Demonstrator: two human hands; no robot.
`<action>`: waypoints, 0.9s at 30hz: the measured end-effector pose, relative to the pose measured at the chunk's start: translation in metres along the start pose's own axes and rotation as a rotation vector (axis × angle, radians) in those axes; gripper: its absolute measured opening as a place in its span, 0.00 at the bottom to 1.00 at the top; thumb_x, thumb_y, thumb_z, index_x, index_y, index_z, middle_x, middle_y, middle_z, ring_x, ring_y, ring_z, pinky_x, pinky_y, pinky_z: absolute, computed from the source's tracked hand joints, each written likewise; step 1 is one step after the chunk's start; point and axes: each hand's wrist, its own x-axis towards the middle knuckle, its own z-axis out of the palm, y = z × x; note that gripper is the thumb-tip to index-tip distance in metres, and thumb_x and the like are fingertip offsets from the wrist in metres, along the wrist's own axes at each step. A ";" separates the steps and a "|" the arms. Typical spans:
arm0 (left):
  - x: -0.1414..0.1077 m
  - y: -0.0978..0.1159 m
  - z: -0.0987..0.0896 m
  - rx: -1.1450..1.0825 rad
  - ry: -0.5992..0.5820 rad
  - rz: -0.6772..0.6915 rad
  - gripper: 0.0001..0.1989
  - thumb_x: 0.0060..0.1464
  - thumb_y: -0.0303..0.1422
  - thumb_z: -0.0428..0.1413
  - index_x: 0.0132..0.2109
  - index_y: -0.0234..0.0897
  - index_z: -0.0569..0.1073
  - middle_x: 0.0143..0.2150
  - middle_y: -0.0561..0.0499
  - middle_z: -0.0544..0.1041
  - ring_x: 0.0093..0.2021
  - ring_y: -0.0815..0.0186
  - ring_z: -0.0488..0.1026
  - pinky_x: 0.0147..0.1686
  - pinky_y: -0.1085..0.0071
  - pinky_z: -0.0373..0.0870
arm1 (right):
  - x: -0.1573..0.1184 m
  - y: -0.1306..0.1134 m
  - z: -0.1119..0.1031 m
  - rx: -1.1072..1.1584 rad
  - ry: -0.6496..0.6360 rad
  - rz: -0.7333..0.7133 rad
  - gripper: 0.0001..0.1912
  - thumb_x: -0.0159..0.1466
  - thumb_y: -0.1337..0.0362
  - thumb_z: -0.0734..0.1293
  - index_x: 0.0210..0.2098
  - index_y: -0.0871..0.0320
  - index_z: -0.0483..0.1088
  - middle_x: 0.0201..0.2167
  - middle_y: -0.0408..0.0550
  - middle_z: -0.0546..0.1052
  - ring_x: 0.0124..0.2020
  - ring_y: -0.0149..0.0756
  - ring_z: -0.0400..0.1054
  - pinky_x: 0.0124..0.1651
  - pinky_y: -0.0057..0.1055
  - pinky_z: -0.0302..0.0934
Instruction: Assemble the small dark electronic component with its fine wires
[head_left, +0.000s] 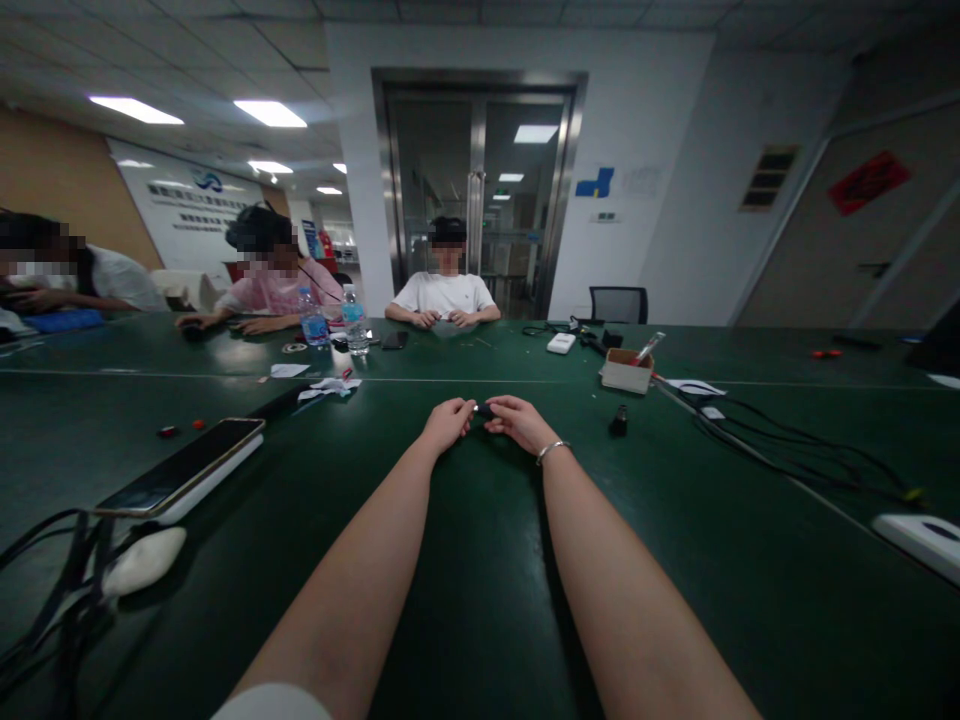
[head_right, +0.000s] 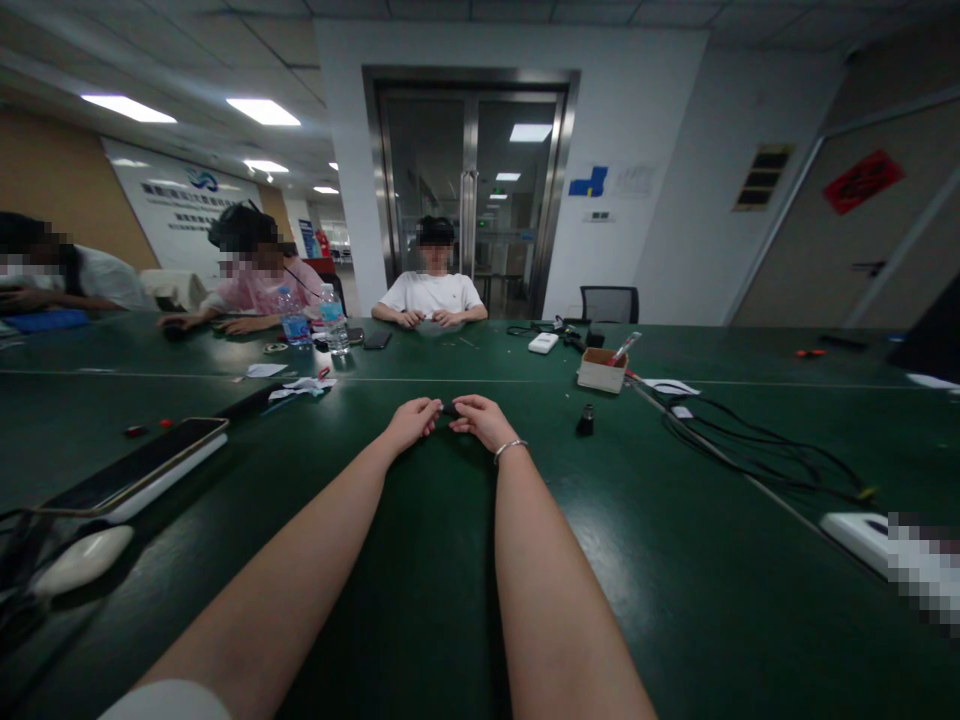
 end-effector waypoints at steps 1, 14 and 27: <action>0.000 0.001 -0.001 0.020 -0.003 0.000 0.19 0.55 0.47 0.46 0.29 0.36 0.68 0.20 0.55 0.67 0.19 0.72 0.63 0.21 0.75 0.59 | 0.000 0.000 0.000 -0.005 -0.001 0.000 0.06 0.56 0.71 0.69 0.35 0.62 0.70 0.26 0.47 0.76 0.23 0.30 0.73 0.26 0.25 0.69; -0.006 0.015 -0.005 0.172 0.032 -0.021 0.29 0.54 0.55 0.40 0.20 0.38 0.65 0.15 0.54 0.64 0.20 0.68 0.63 0.24 0.71 0.56 | -0.002 -0.002 -0.001 -0.010 -0.020 0.001 0.07 0.57 0.72 0.68 0.36 0.62 0.71 0.28 0.48 0.76 0.24 0.30 0.73 0.28 0.25 0.70; -0.007 0.017 0.000 0.126 0.037 -0.084 0.34 0.55 0.57 0.37 0.23 0.34 0.71 0.17 0.50 0.70 0.19 0.69 0.67 0.25 0.72 0.62 | -0.004 -0.004 0.002 0.035 0.016 -0.008 0.09 0.55 0.77 0.68 0.35 0.61 0.72 0.30 0.47 0.76 0.28 0.30 0.73 0.34 0.27 0.72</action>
